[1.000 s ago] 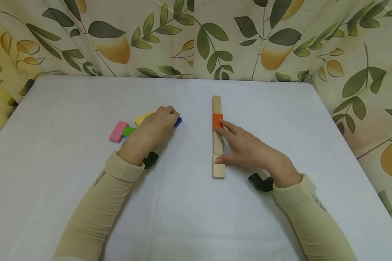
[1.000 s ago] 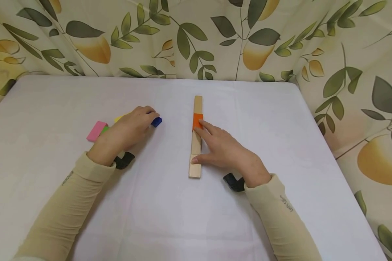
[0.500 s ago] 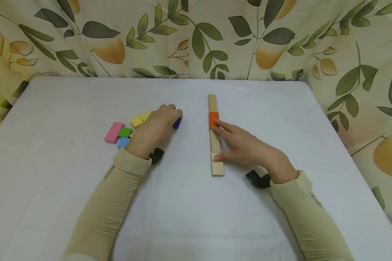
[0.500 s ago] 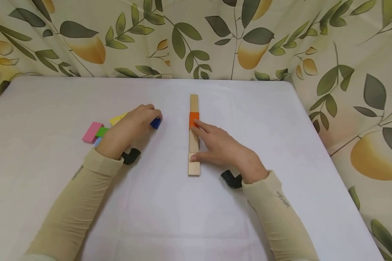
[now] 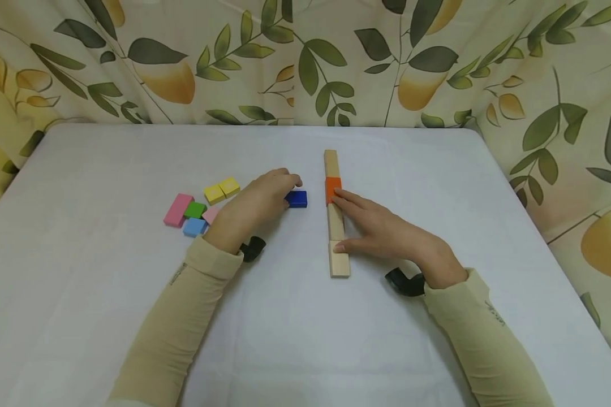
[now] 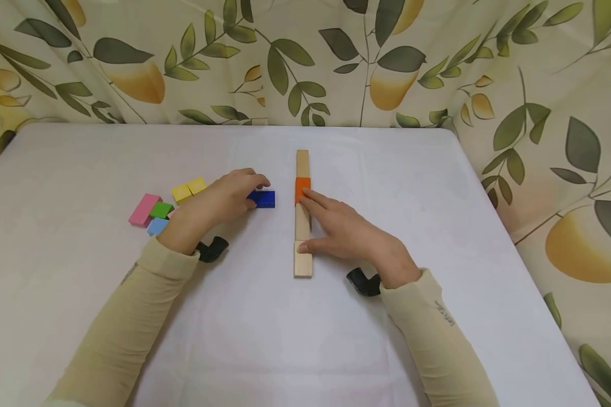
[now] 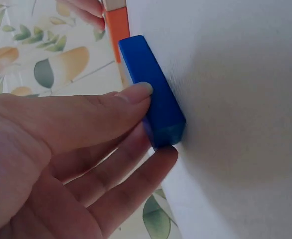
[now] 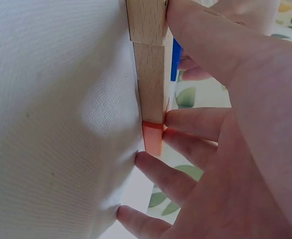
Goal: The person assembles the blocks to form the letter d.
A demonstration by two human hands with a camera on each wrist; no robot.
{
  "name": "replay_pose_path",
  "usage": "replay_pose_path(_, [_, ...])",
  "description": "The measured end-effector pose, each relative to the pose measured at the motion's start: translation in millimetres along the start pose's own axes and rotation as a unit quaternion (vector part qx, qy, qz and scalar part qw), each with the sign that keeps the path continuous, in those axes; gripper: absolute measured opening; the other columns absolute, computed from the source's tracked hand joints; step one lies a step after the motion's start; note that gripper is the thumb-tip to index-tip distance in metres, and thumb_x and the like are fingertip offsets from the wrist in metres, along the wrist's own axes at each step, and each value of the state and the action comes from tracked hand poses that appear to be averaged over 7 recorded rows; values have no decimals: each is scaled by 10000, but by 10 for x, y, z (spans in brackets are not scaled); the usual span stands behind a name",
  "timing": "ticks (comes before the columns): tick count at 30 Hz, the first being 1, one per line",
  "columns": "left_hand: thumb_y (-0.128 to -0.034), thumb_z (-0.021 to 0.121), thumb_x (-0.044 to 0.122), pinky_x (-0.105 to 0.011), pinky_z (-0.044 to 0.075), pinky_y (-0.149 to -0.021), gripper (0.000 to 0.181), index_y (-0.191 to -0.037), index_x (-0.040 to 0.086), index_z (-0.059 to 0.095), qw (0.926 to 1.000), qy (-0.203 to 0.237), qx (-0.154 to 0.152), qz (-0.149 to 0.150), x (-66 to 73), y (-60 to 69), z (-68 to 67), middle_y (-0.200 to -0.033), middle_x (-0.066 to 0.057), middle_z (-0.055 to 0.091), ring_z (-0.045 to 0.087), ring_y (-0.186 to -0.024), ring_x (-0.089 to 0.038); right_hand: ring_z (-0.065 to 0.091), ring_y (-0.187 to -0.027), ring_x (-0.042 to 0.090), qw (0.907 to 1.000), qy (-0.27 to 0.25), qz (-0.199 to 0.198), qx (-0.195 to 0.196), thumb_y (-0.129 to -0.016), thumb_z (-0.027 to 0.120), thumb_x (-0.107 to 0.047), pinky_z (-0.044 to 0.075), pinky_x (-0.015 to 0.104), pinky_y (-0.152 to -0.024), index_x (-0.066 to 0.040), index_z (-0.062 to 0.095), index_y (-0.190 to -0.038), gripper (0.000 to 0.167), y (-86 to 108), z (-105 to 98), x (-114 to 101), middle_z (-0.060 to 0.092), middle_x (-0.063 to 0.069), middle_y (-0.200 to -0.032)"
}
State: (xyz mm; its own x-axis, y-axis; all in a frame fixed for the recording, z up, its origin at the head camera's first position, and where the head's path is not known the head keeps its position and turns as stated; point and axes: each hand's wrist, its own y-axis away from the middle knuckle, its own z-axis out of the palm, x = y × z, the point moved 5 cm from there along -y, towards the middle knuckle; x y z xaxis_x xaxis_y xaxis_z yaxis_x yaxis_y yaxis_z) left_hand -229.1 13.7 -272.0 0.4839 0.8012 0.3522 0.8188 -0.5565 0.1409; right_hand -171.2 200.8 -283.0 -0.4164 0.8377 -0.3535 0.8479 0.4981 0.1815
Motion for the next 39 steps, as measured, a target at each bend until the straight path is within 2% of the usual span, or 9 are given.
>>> replay_pose_path(4, [-954, 635, 63, -370, 439, -1103, 442, -1385, 83, 535, 9998, -43, 118, 181, 42, -11, -3, -1365, -109, 562, 536, -1264, -238, 204, -1517, 347, 10000, 35, 13, 30, -864, 748, -428, 235, 535, -1207, -58, 227, -1571, 953, 14, -16, 2, 147, 96, -1667])
replay_pose_path(12, [-956, 634, 67, -363, 483, -1046, 391, -1340, 42, 562, 9963, -301, 614, 527, 148, -36, 32, -1301, -134, 610, 587, -1200, -259, 196, -1519, 352, 10000, -7, 82, -11, -866, 740, -439, 232, 541, -1206, -66, 223, -1574, 952, 10, -23, 0, 139, 88, -1670])
replay_pose_path(24, [-958, 639, 92, -348, 513, -997, 346, -1291, 19, 583, 9949, -281, 774, 574, 211, -72, 89, -1223, -138, 631, 610, -1123, -250, 186, -1521, 352, 9999, -76, 68, -55, -873, 737, -424, 223, 547, -1207, -63, 207, -1576, 951, -2, 2, 1, 131, 88, -1671])
replay_pose_path(32, [-944, 664, 97, -338, 506, -1011, 388, -1310, 12, 567, 9957, -39, 683, 622, 213, -83, 109, -1232, -152, 610, 606, -1128, -237, 200, -1514, 362, 9999, -84, 105, -72, -875, 739, -408, 231, 556, -1201, -57, 219, -1573, 938, 3, 7, 10, 134, 88, -1671])
replay_pose_path(39, [-928, 679, 75, -347, 474, -1062, 467, -1368, 29, 531, 9966, -143, 476, 655, 195, -80, 110, -1315, -152, 579, 583, -1191, -237, 194, -1515, 364, 9999, -130, 81, -72, -879, 736, -402, 225, 557, -1202, -57, 218, -1573, 933, 5, 16, -3, 127, 88, -1672])
